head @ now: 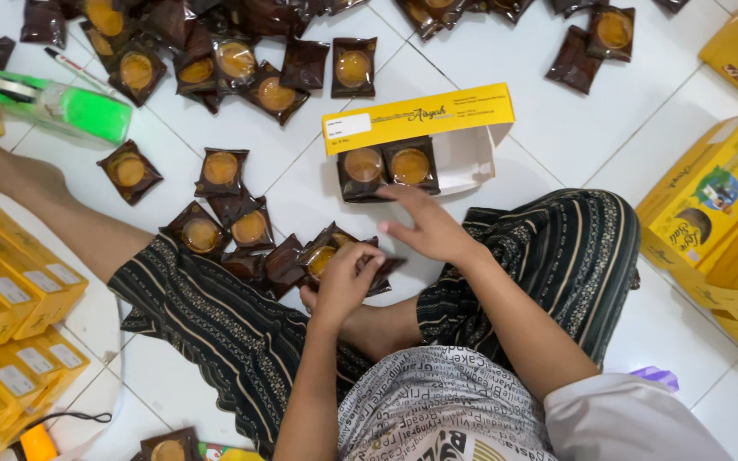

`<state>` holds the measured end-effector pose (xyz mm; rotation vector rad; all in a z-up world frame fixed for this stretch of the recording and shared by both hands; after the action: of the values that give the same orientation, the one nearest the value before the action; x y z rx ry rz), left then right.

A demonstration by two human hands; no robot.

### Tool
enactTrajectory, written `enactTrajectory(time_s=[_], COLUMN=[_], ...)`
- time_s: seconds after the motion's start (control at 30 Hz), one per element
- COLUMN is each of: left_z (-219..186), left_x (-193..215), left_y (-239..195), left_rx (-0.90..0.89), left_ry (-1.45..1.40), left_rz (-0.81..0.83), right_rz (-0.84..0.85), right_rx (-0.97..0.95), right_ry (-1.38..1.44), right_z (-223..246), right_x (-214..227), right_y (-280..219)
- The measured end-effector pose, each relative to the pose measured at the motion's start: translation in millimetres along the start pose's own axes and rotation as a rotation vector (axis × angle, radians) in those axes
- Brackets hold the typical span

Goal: The person packages individual individually-wrapped pastries from a pile on the floor into cardboard boxes by hand, arranging multiple items inside each box before closing them.

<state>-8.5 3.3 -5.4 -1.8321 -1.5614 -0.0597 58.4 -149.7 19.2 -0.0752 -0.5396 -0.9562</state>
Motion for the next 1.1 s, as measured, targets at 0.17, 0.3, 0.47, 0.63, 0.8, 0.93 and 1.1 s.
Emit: enactTrajectory(time_s=[0.17, 0.3, 0.47, 0.63, 0.8, 0.93, 1.1], left_z=[-24, -17, -18, 21, 19, 29, 8], left_x=[1, 5, -8, -21, -1, 19, -1], left_y=[0, -3, -11, 4, -4, -4, -2], left_rx=[-0.103, -0.154, 0.155, -0.029, 0.055, 0.047, -0.089], left_ry=[-0.479, -0.099, 0.511, 0.429, 0.025, -0.062, -0.293], left_rz=[-0.164, -0.428, -0.145, -0.334, -0.53, -0.705, -0.398], right_rz=[0.163, -0.146, 0.191, 0.129, 0.32, -0.057, 0.018], right_rx=[-0.323, -0.39, -0.199, -0.186, -0.471, -0.521, -0.447], right_ry=[0.295, -0.233, -0.8, -0.71, -0.551, 0.019, 0.494], right_z=[12, -16, -39, -38, -75, -30, 37], right_x=[0, 9, -45, -42, -36, -8, -1], right_y=[-24, -34, -55, -38, -41, -41, -16])
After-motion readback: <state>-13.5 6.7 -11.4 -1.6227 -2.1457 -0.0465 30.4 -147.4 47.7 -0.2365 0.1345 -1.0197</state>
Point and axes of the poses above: each hand's wrist, its own y-axis towards the middle knuckle, its own x-axis out of the back of the hand, z = x × y, the point moved 3 cm from there along y, towards the middle knuckle, and after that the axes turned 13 degrees about x, right-handed, at the moved point
